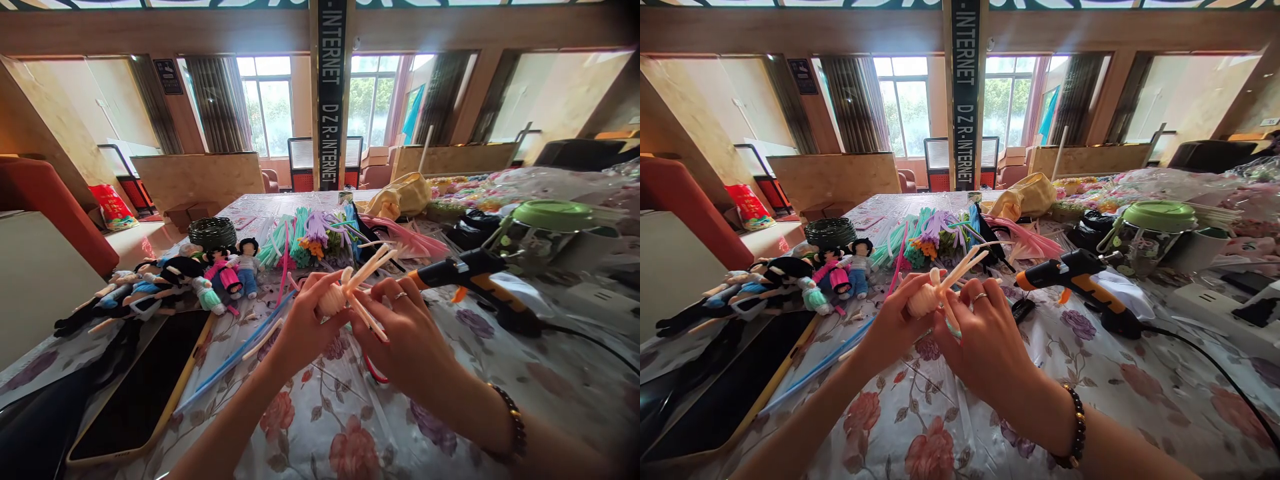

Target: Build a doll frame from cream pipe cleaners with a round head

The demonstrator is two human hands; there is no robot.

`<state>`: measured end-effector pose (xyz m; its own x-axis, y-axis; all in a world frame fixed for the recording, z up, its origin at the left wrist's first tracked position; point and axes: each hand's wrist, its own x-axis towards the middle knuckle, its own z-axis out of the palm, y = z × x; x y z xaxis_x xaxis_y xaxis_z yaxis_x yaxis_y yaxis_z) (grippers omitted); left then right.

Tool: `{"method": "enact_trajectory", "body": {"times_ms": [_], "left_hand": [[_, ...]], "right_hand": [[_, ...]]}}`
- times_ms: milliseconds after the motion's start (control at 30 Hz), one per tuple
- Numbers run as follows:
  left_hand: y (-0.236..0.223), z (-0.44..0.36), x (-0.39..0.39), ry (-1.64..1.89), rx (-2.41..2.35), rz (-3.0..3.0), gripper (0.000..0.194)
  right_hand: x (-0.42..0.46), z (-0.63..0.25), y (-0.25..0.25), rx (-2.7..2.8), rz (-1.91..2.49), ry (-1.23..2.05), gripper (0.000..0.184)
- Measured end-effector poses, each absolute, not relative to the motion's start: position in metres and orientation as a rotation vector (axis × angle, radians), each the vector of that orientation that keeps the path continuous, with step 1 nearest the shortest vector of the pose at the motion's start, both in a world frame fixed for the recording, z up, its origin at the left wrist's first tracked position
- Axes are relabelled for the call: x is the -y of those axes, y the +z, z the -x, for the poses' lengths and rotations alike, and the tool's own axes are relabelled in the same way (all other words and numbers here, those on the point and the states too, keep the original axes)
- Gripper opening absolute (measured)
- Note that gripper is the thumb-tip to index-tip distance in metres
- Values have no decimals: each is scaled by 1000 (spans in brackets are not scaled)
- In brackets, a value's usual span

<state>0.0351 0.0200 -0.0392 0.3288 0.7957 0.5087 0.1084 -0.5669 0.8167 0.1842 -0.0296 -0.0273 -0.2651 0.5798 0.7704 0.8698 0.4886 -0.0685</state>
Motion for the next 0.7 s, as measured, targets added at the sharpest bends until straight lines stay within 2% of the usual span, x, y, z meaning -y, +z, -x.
{"method": "enact_trajectory", "body": {"times_ms": [300, 700], "left_hand": [[-37, -36, -18, 1230, -790, -1847, 41], [-41, -36, -17, 1233, -760, -1881, 44]], "right_hand": [[29, -185, -28, 1914, 1169, -662, 30], [29, -185, -30, 1947, 1136, -670, 31]]}}
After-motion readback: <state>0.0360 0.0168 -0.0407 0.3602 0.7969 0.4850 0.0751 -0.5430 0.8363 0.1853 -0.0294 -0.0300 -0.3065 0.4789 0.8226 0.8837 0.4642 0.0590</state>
